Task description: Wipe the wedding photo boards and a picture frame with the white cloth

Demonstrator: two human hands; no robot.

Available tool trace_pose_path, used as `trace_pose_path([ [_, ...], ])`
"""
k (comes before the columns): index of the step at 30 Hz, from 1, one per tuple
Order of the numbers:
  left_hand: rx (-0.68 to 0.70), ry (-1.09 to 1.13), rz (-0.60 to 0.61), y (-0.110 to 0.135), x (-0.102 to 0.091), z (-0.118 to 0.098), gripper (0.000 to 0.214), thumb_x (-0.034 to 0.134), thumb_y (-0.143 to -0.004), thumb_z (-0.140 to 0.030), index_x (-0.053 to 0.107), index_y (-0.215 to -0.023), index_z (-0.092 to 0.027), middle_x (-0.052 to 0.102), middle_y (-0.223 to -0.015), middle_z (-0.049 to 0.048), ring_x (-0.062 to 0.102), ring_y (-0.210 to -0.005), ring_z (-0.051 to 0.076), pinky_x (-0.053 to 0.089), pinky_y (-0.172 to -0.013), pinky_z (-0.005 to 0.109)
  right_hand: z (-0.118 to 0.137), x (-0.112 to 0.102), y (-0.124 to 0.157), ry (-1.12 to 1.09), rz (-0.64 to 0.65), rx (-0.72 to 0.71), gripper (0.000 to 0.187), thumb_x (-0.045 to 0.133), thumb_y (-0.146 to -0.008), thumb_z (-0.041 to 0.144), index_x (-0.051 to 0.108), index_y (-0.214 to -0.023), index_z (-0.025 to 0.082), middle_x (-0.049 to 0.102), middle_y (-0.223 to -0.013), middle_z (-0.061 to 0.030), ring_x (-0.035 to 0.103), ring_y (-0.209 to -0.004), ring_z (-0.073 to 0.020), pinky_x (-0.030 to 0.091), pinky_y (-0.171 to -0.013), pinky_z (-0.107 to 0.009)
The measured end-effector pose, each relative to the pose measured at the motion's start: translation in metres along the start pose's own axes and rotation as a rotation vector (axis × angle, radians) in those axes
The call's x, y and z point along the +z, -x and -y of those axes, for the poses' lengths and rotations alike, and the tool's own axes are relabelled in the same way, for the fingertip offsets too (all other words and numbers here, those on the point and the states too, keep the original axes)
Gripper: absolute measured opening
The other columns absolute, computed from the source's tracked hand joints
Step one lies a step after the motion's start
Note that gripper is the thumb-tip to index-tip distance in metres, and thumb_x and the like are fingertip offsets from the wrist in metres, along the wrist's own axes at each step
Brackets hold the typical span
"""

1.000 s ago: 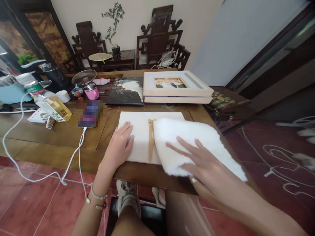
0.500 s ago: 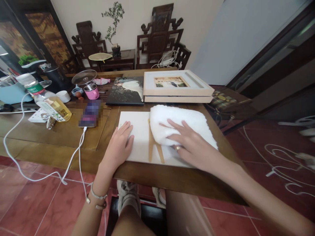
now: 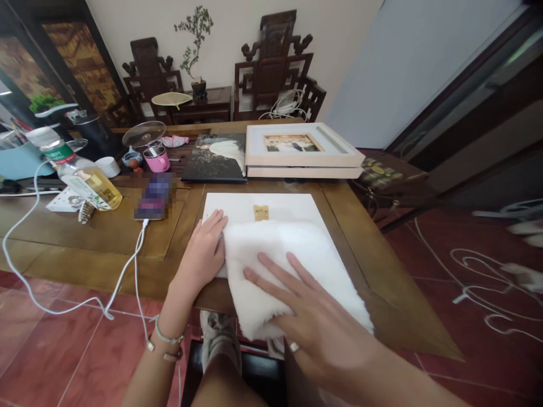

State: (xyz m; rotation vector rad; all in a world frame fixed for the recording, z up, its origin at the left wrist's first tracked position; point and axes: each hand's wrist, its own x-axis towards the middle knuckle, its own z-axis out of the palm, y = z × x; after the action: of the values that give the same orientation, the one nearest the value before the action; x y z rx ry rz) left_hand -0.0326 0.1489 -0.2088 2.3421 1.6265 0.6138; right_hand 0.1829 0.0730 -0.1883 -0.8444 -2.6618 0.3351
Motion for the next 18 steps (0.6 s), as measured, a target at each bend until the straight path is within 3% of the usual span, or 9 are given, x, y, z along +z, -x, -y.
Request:
trace_pose_path([
  [5, -0.001, 0.000, -0.010, 0.002, 0.003, 0.000, 0.041, 0.037, -0.095, -0.018, 0.049, -0.133, -0.010, 0.043, -0.147, 0.0161, 0.034, -0.140, 0.024, 0.026, -0.116, 0.050, -0.038, -0.007, -0.024, -0.004, -0.001, 0.072, 0.050, 0.041, -0.059, -0.001, 0.071, -0.093, 0.022, 0.045, -0.146, -0.0063, 0.020, -0.142, -0.0298, 0.018, -0.112, -0.064],
  [11, 0.000, 0.011, -0.034, 0.005, 0.004, 0.002, 0.041, 0.036, -0.094, -0.018, 0.050, -0.132, -0.012, 0.045, -0.145, 0.0148, 0.035, -0.140, 0.024, 0.027, -0.115, 0.050, -0.080, -0.010, -0.071, 0.132, -0.031, 0.222, 0.043, 0.043, -0.074, 0.001, 0.066, -0.107, 0.017, 0.046, -0.145, -0.0106, 0.027, -0.140, -0.0332, 0.024, -0.110, -0.065],
  [14, 0.005, 0.015, -0.041, 0.006, 0.006, 0.001, 0.042, 0.032, -0.095, -0.015, 0.050, -0.132, -0.012, 0.046, -0.145, 0.0148, 0.036, -0.139, 0.023, 0.027, -0.115, 0.049, -0.075, -0.009, -0.076, 0.184, 0.019, 0.264, 0.043, 0.047, -0.071, 0.000, 0.066, -0.107, 0.014, 0.047, -0.144, -0.0131, 0.027, -0.139, -0.0373, 0.023, -0.109, -0.066],
  [18, 0.014, 0.013, -0.046, 0.004, 0.005, -0.001, 0.043, 0.031, -0.094, -0.013, 0.051, -0.132, -0.013, 0.046, -0.145, 0.0146, 0.036, -0.139, 0.023, 0.027, -0.115, 0.050, -0.040, -0.004, -0.055, 0.199, 0.045, 0.190, 0.045, 0.049, -0.064, -0.001, 0.070, -0.100, 0.015, 0.047, -0.144, -0.0142, 0.024, -0.139, -0.0408, 0.019, -0.109, -0.069],
])
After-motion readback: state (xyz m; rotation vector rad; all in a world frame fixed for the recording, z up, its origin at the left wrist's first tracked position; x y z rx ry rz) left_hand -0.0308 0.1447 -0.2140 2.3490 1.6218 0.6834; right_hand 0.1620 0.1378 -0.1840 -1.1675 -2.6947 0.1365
